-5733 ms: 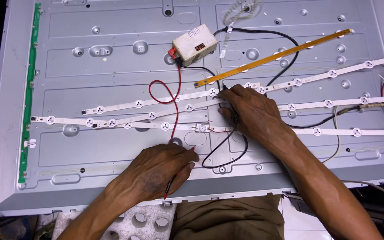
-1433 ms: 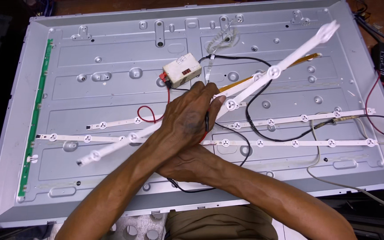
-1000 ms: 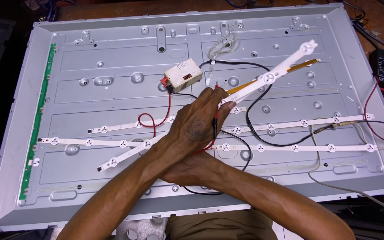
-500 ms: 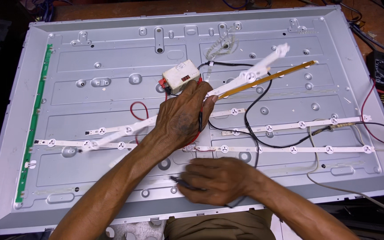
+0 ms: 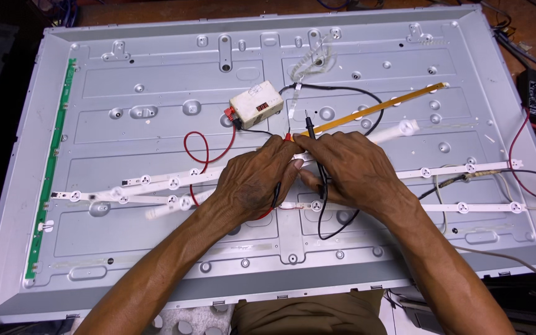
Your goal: The person uses a multimeter to test several LED light strips laid out on the back of a disassembled TV. They connect the probes to different points on the strips, observe the multimeter readings, and reposition the strips during the process.
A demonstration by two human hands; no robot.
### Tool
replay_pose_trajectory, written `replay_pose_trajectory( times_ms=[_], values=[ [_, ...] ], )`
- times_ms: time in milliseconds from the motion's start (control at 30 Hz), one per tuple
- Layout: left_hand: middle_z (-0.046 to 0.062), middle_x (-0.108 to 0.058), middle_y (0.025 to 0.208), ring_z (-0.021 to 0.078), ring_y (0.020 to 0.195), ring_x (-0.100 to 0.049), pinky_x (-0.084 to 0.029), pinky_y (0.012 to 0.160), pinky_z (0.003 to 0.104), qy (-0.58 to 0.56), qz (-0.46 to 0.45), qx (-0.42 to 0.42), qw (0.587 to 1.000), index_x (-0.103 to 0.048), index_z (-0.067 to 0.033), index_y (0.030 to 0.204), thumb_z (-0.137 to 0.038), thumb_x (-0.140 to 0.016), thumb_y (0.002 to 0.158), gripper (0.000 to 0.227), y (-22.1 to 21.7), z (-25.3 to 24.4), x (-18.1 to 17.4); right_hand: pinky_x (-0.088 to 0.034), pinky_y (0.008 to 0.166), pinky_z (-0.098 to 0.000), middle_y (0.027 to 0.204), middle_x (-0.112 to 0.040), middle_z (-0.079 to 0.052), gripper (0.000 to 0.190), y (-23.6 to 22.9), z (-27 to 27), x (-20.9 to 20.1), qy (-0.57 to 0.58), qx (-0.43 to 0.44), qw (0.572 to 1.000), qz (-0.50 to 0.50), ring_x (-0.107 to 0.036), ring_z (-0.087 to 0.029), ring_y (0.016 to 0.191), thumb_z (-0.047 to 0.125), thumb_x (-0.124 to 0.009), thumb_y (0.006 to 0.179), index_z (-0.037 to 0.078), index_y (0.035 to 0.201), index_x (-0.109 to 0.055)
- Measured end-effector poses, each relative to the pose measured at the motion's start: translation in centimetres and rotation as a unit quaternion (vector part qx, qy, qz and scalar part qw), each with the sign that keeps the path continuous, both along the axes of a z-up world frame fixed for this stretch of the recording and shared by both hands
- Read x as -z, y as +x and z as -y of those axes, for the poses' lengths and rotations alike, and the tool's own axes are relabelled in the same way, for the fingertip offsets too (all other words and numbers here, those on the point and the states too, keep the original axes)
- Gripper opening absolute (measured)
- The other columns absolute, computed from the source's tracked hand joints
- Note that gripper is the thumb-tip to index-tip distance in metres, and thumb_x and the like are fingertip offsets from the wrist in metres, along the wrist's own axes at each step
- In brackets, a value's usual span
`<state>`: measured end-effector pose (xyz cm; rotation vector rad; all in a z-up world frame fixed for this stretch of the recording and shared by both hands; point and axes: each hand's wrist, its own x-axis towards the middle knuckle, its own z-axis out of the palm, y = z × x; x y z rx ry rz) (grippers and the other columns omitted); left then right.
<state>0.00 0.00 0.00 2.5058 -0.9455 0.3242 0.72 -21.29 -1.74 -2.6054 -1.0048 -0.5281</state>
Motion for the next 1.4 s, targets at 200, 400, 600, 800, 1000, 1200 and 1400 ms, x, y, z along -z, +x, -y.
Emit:
replay_pose_trajectory(
  times_ms=[200, 400, 600, 800, 1000, 1200, 1400],
  values=[
    [0.015, -0.062, 0.085, 0.0402, 0.08, -0.069, -0.056, 0.071, 0.052, -0.036, 0.187, -0.049, 0.981, -0.066, -0.0058, 0.12, -0.021, -0.054, 0.103, 0.026, 2.2, -3.6, 1.3, -0.051, 0.072, -0.041, 0.07, -0.055, -0.001, 0.024, 0.9, 2.2, 1.7, 0.022, 0.028, 0.997, 0.07, -0.061, -0.025, 0.072, 0.044, -0.069, 0.091, 0.022, 0.098, -0.072],
    [0.006, -0.07, 0.101, 0.0284, 0.102, -0.067, -0.046, 0.102, 0.044, -0.074, 0.298, -0.101, 0.946, -0.072, -0.0118, 0.125, -0.034, -0.047, 0.105, 0.038, 0.9, -9.5, -0.1, -0.053, 0.083, -0.0414, 0.078, -0.057, 0.0, 0.013, 3.0, 7.0, 2.3, 0.077, 0.153, 0.982, 0.077, -0.064, -0.027, 0.083, 0.028, -0.074, 0.089, 0.023, 0.101, -0.074],
    [0.017, -0.069, 0.097, 0.0401, 0.102, -0.069, -0.055, 0.091, 0.051, -0.025, 0.093, -0.014, 0.995, -0.069, -0.0092, 0.12, -0.034, -0.065, 0.094, 0.036, -1.6, -4.6, 4.0, -0.053, 0.083, -0.05, 0.087, -0.063, -0.012, 0.028, 5.4, 2.3, 4.4, 0.107, 0.224, 0.968, -0.026, -0.067, -0.038, 0.09, 0.017, -0.068, 0.09, 0.011, 0.117, -0.072],
    [0.022, -0.066, 0.1, 0.0417, 0.098, -0.069, -0.056, 0.084, 0.051, 0.024, -0.027, 0.048, 0.998, -0.062, -0.0049, 0.119, -0.032, -0.053, 0.104, 0.032, -2.0, -3.0, 5.4, -0.052, 0.086, -0.0489, 0.087, -0.061, -0.007, 0.039, 9.3, -0.3, 4.5, 0.063, 0.151, 0.986, -0.016, -0.064, -0.037, 0.094, 0.015, -0.074, 0.08, 0.016, 0.119, -0.073],
    [0.016, -0.066, 0.095, 0.0372, 0.08, -0.061, -0.05, 0.066, 0.049, 0.033, 0.02, 0.015, 0.999, -0.062, -0.0067, 0.111, -0.038, -0.057, 0.104, 0.032, -1.8, -3.3, 5.1, -0.049, 0.083, -0.0609, 0.106, -0.074, -0.018, 0.034, 14.0, -2.4, 2.3, 0.055, 0.125, 0.989, 0.051, -0.047, -0.05, 0.126, 0.001, -0.067, 0.087, 0.005, 0.12, -0.066],
    [0.014, -0.063, 0.09, 0.0367, 0.074, -0.061, -0.048, 0.059, 0.048, 0.019, 0.001, -0.015, 1.0, -0.061, -0.0076, 0.109, -0.036, -0.063, 0.101, 0.03, -1.7, -4.0, 5.7, -0.043, 0.099, -0.0733, 0.123, -0.075, -0.021, 0.038, 12.9, -4.0, 2.1, 0.059, 0.084, 0.992, 0.069, -0.042, -0.054, 0.137, -0.008, -0.068, 0.085, -0.001, 0.123, -0.064],
    [0.024, -0.067, 0.099, 0.0402, 0.091, -0.07, -0.057, 0.078, 0.049, 0.065, -0.096, 0.027, 0.993, -0.061, -0.0041, 0.121, -0.028, -0.053, 0.104, 0.03, -2.2, -5.0, 5.2, -0.056, 0.097, -0.0544, 0.108, -0.068, -0.008, 0.033, 6.3, -3.5, 4.3, -0.049, 0.08, 0.98, -0.176, -0.062, -0.034, 0.122, 0.008, -0.067, 0.089, 0.021, 0.119, -0.065]
  ],
)
